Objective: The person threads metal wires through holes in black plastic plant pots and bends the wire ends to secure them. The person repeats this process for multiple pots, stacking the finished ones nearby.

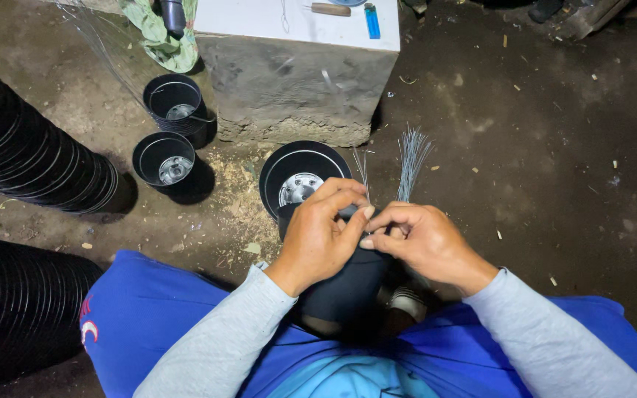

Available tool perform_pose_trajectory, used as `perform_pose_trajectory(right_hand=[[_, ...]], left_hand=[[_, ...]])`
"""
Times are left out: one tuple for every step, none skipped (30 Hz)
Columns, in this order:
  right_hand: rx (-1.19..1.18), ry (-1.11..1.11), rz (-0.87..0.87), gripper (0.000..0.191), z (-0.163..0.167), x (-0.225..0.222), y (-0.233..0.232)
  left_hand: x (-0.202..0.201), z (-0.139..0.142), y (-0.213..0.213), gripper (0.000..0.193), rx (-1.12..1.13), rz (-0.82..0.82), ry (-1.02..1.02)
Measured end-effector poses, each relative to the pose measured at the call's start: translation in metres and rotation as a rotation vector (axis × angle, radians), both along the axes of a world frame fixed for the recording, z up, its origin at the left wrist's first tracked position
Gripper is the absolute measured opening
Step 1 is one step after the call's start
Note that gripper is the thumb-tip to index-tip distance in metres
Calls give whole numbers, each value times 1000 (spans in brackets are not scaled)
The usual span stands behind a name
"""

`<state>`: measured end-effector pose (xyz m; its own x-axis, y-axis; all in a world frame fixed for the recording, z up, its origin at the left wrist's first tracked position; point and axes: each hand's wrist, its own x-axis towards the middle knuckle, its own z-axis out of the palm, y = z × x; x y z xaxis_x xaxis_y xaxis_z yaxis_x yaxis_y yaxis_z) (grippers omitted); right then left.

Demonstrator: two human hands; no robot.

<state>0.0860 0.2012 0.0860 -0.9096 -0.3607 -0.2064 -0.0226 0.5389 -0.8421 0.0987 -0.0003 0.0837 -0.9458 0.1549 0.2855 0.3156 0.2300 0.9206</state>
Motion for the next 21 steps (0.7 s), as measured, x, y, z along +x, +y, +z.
perform_pose_trajectory(right_hand=[[-5, 7, 1, 16, 3, 1, -1], [-10, 15, 2, 17, 6, 3, 0], [-17, 24, 4, 18, 8, 3, -1], [26, 28, 15, 16, 10, 4, -2], [70, 32, 25, 15, 12, 4, -4], [114, 36, 35, 14, 13, 5, -5], [101, 62, 58, 13, 14, 6, -7], [87, 88, 82, 12, 15, 8, -8], [72, 116, 107, 11, 15, 9, -9], [92, 137, 120, 12, 14, 9, -10], [113, 158, 134, 12, 13, 10, -12], [135, 178, 146, 13, 13, 10, -13], [78, 190, 162, 14, 12, 10, -13], [22, 202, 177, 14, 11, 9, -13], [-34, 214, 191, 15, 10, 8, -12], [-28, 194, 154, 15, 11, 5, -8], [-21, 176, 118, 17, 13, 0, -4], [-15, 156, 82, 20, 13, -5, -1], [-1, 251, -43, 21, 14, -9, 3], [16, 346, -171, 24, 17, -14, 10], [32, 443, -299, 28, 21, -19, 16]], left_hand=[[0, 1, -1, 12, 4, -6, -13], [0, 2, -1, 12, 8, -11, -25], [0, 3, -1, 12, 7, -13, -8], [1, 3, -1, 11, 5, -17, 9], [1, 3, -2, 11, 5, -22, 27], [0, 3, -2, 11, -2, -31, 45], [1, 3, -4, 10, -9, -40, 60], [1, 2, -5, 10, -16, -48, 74], [2, 1, -5, 10, -25, -52, 75], [2, 1, -6, 10, -34, -55, 76], [2, 1, -6, 11, -43, -58, 77], [2, 1, -6, 10, -59, -59, 114], [2, 2, -6, 10, -75, -61, 151], [1, 3, -7, 10, -91, -64, 189], [1, 4, -8, 10, -103, -60, 226], [1, 6, -8, 11, -113, -56, 265], [-1, 8, -9, 11, -122, -52, 305], [-3, 10, -11, 11, -135, -50, 241], [-3, 12, -12, 10, -147, -49, 174], [-3, 13, -12, 10, -159, -50, 107], [-3, 14, -14, 9, -152, -58, 101]])
